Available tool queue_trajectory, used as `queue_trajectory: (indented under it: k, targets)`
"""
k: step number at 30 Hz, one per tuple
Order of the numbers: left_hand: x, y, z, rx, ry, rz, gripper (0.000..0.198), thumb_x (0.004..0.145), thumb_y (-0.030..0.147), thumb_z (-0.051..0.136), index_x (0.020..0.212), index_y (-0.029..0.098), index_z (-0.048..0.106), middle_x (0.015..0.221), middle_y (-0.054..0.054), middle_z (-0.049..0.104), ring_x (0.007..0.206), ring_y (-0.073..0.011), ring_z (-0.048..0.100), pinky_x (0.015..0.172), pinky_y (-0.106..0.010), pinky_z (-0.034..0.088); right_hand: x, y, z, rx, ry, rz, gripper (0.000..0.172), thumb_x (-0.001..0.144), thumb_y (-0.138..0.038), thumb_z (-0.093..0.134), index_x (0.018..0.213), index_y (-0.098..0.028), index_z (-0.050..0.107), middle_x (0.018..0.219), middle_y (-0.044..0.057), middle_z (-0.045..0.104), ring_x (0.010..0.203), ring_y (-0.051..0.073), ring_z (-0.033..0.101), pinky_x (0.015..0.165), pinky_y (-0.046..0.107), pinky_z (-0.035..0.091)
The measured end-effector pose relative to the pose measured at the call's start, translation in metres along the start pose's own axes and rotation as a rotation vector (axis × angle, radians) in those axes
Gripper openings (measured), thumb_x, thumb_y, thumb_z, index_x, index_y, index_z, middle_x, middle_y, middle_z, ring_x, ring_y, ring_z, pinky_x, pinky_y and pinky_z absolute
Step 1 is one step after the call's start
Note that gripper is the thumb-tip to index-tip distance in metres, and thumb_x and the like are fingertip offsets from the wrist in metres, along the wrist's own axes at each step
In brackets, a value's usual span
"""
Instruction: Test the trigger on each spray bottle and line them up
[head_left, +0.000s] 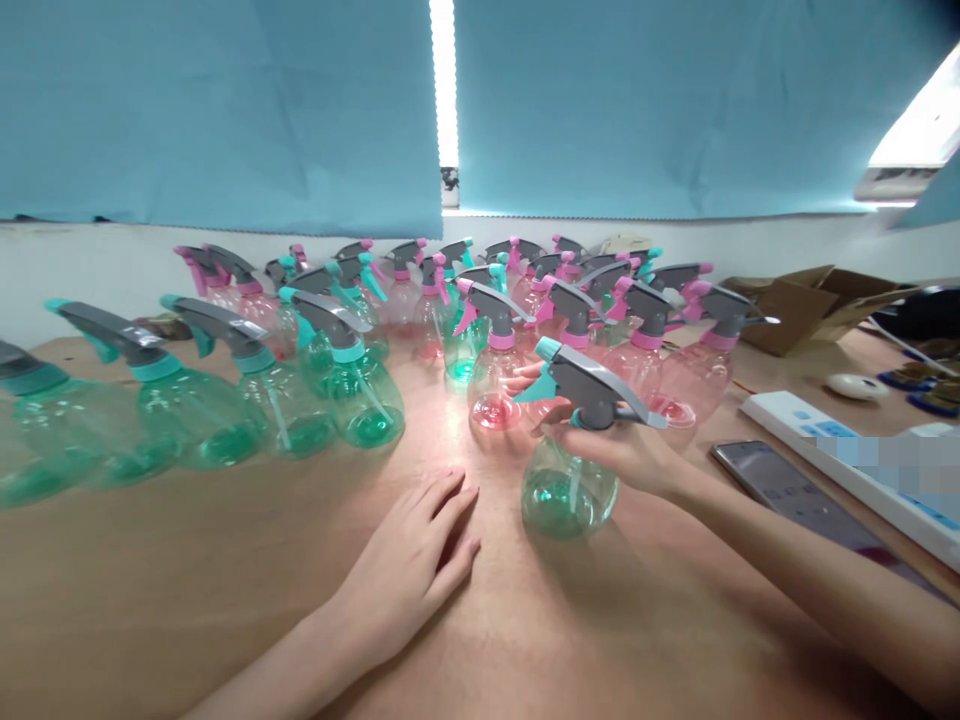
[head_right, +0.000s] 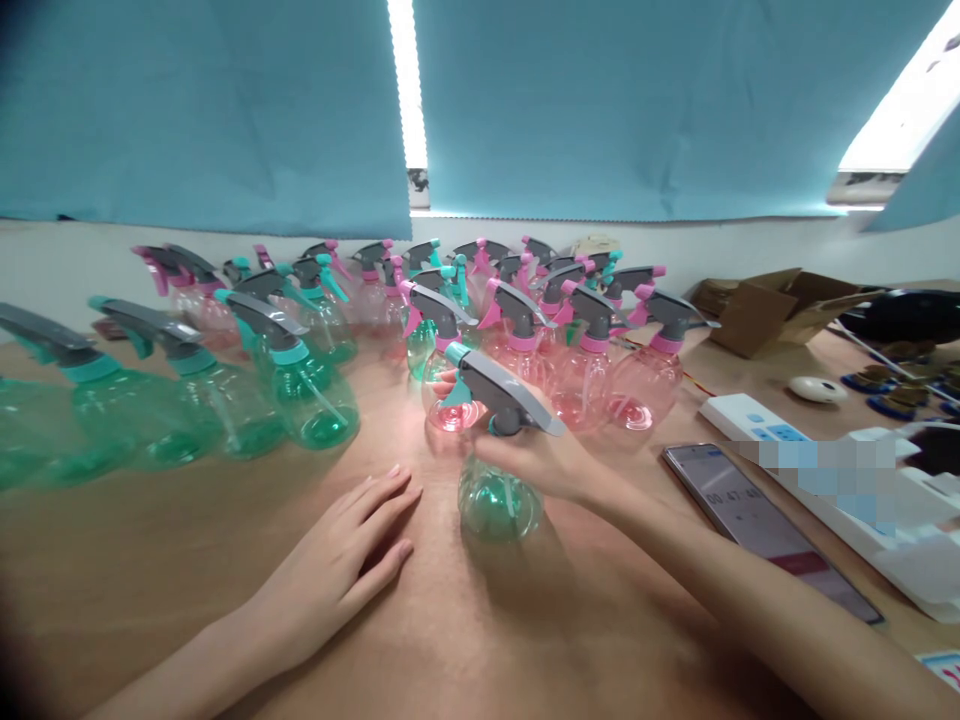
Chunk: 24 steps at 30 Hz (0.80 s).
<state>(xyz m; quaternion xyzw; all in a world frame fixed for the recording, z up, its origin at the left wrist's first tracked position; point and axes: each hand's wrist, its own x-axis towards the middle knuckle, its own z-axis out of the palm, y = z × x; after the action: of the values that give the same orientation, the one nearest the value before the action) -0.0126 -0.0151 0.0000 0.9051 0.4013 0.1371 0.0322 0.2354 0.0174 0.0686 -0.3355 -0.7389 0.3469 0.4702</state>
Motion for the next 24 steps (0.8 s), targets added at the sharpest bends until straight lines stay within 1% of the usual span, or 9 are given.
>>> queue_trajectory:
  k: [3, 8, 12, 15, 17, 18, 20, 22, 24]
  targets:
    - [0.0, -0.001, 0.001, 0.014, -0.004, 0.009, 0.041, 0.097, 0.034, 0.042, 0.132, 0.015, 0.051, 0.14, -0.014, 0.05, 0.13, -0.0297, 0.045, 0.105, -0.05, 0.04, 0.001, 0.002, 0.001, 0.033, -0.001, 0.005, 0.037, 0.071, -0.012, 0.055, 0.106, -0.023, 0.062, 0.114, 0.004, 0.066, 0.102, 0.021, 0.063, 0.084, 0.033, 0.05]
    - [0.0, 0.0, 0.0, 0.029, 0.003, 0.016, 0.04, 0.097, 0.033, 0.042, 0.132, 0.015, 0.051, 0.14, -0.014, 0.05, 0.13, -0.0285, 0.046, 0.105, -0.048, 0.041, 0.003, -0.001, 0.001, 0.032, 0.004, 0.1, 0.038, 0.069, -0.013, 0.052, 0.105, -0.022, 0.06, 0.103, 0.003, 0.067, 0.07, 0.014, 0.062, 0.063, 0.029, 0.047]
    - [0.0, 0.0, -0.001, 0.039, 0.002, 0.013, 0.04, 0.097, 0.032, 0.042, 0.132, 0.015, 0.052, 0.139, -0.014, 0.051, 0.129, -0.0285, 0.047, 0.104, -0.047, 0.042, 0.003, -0.008, 0.002, 0.101, 0.016, 0.139, 0.024, 0.064, -0.015, 0.053, 0.086, -0.021, 0.059, 0.088, 0.001, 0.065, 0.071, 0.015, 0.06, 0.061, 0.026, 0.046]
    - [0.0, 0.0, -0.001, 0.033, 0.012, 0.015, 0.04, 0.096, 0.031, 0.043, 0.132, 0.015, 0.052, 0.139, -0.014, 0.051, 0.129, -0.0285, 0.047, 0.104, -0.047, 0.042, 0.002, -0.011, 0.002, 0.091, 0.065, 0.173, 0.005, 0.062, -0.019, 0.055, 0.064, -0.021, 0.05, 0.062, -0.003, 0.053, 0.056, 0.011, 0.051, 0.051, 0.024, 0.04]
    - [0.0, 0.0, -0.001, 0.026, 0.022, 0.015, 0.039, 0.095, 0.03, 0.044, 0.13, 0.016, 0.053, 0.138, -0.013, 0.052, 0.129, -0.0283, 0.047, 0.104, -0.046, 0.042, 0.0, -0.012, 0.003, 0.066, 0.074, 0.193, 0.01, 0.062, -0.021, 0.055, 0.058, -0.021, 0.045, 0.052, -0.006, 0.042, 0.046, 0.008, 0.038, 0.043, 0.023, 0.032]
    - [0.001, 0.0, 0.0, 0.027, 0.025, 0.015, 0.039, 0.095, 0.03, 0.045, 0.13, 0.015, 0.054, 0.138, -0.013, 0.052, 0.128, -0.0283, 0.047, 0.105, -0.046, 0.042, 0.0, -0.013, 0.003, 0.059, 0.073, 0.184, 0.009, 0.063, -0.022, 0.054, 0.059, -0.021, 0.046, 0.051, -0.006, 0.04, 0.045, 0.008, 0.037, 0.042, 0.023, 0.03]
    - [0.002, 0.002, -0.001, 0.039, 0.015, 0.01, 0.039, 0.096, 0.03, 0.044, 0.13, 0.014, 0.054, 0.138, -0.014, 0.052, 0.128, -0.0283, 0.047, 0.104, -0.046, 0.042, 0.0, -0.014, 0.004, 0.064, 0.059, 0.142, 0.004, 0.064, -0.02, 0.054, 0.068, -0.021, 0.054, 0.057, -0.004, 0.048, 0.052, 0.011, 0.048, 0.047, 0.024, 0.038]
    - [0.004, 0.004, -0.003, 0.06, -0.002, 0.008, 0.039, 0.096, 0.03, 0.044, 0.13, 0.014, 0.053, 0.138, -0.014, 0.052, 0.128, -0.0286, 0.048, 0.104, -0.046, 0.042, 0.0, -0.014, 0.003, 0.074, 0.029, 0.101, 0.02, 0.065, -0.018, 0.053, 0.083, -0.022, 0.061, 0.069, -0.001, 0.059, 0.068, 0.016, 0.061, 0.06, 0.028, 0.048]
    - [0.004, 0.009, -0.008, 0.085, -0.017, 0.009, 0.04, 0.096, 0.032, 0.044, 0.13, 0.013, 0.054, 0.136, -0.014, 0.054, 0.128, -0.0293, 0.048, 0.103, -0.047, 0.043, 0.0, -0.012, 0.003, 0.066, 0.005, 0.089, 0.033, 0.066, -0.016, 0.052, 0.097, -0.023, 0.063, 0.079, 0.001, 0.066, 0.077, 0.019, 0.065, 0.068, 0.031, 0.051]
